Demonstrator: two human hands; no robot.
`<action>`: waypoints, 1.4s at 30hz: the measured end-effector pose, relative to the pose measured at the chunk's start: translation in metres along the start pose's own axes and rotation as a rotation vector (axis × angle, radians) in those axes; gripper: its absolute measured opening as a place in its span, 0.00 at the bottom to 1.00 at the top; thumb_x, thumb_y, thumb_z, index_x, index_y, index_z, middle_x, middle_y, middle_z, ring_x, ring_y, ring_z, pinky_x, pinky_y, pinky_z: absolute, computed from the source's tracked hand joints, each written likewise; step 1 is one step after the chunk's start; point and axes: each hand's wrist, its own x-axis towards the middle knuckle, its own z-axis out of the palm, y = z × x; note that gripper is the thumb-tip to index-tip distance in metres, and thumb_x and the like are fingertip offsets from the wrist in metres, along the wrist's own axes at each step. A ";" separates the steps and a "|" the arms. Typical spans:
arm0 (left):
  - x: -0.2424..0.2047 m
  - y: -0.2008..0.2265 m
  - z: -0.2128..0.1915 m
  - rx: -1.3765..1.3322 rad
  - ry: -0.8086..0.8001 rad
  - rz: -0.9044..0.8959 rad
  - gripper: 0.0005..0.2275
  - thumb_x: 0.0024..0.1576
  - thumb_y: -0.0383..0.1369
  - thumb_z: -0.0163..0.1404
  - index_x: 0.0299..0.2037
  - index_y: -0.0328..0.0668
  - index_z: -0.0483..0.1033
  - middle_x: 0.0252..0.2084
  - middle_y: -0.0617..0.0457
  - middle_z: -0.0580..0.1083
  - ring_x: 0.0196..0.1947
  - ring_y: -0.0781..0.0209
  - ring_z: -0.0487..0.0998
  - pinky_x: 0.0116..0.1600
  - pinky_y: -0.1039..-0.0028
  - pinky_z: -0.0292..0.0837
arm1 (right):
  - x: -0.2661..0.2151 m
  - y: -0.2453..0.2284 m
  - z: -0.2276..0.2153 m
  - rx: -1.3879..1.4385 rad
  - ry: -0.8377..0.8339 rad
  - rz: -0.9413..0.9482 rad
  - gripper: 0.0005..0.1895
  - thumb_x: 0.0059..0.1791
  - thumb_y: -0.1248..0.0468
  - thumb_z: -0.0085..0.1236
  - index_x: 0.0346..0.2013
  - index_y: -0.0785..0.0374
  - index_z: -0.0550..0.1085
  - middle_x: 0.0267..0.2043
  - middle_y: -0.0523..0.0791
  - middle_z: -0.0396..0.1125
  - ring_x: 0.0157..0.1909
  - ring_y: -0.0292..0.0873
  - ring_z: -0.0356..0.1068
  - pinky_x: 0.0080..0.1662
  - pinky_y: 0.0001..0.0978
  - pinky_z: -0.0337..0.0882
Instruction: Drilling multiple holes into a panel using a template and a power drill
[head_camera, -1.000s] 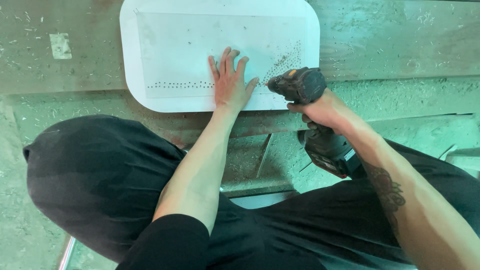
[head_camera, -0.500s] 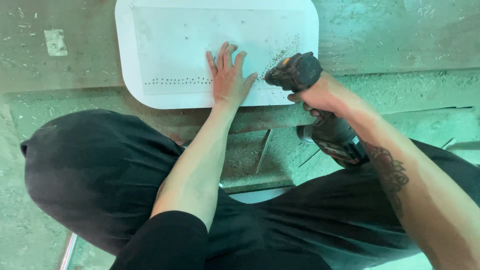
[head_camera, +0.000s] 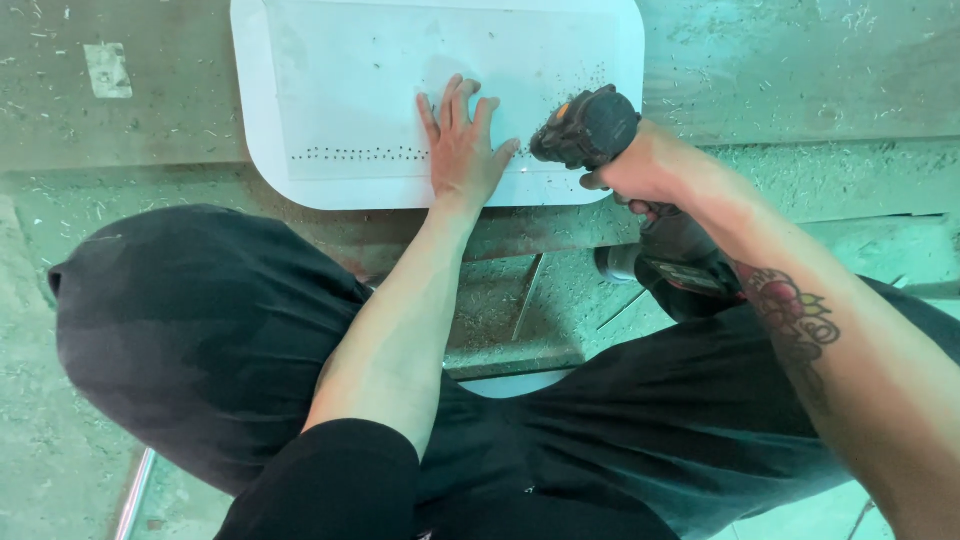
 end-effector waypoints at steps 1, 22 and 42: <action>0.001 0.000 0.001 0.006 0.002 0.000 0.25 0.48 0.39 0.68 0.54 0.47 0.70 0.64 0.49 0.61 0.75 0.49 0.51 0.77 0.42 0.25 | 0.002 0.000 0.001 0.003 -0.001 0.000 0.09 0.46 0.64 0.65 0.39 0.64 0.78 0.24 0.47 0.67 0.23 0.43 0.64 0.26 0.35 0.62; 0.001 0.002 -0.001 0.023 0.001 -0.008 0.25 0.49 0.39 0.68 0.54 0.47 0.71 0.64 0.50 0.61 0.74 0.49 0.51 0.77 0.42 0.27 | 0.000 0.000 0.006 0.031 0.007 0.002 0.09 0.45 0.63 0.67 0.34 0.65 0.78 0.21 0.48 0.66 0.20 0.45 0.64 0.23 0.36 0.62; 0.003 0.004 0.000 0.009 -0.001 -0.039 0.25 0.46 0.38 0.69 0.52 0.48 0.72 0.63 0.52 0.62 0.74 0.51 0.52 0.78 0.43 0.28 | 0.005 0.008 0.013 0.057 0.026 0.000 0.10 0.44 0.62 0.69 0.30 0.65 0.77 0.19 0.49 0.65 0.17 0.48 0.65 0.20 0.38 0.62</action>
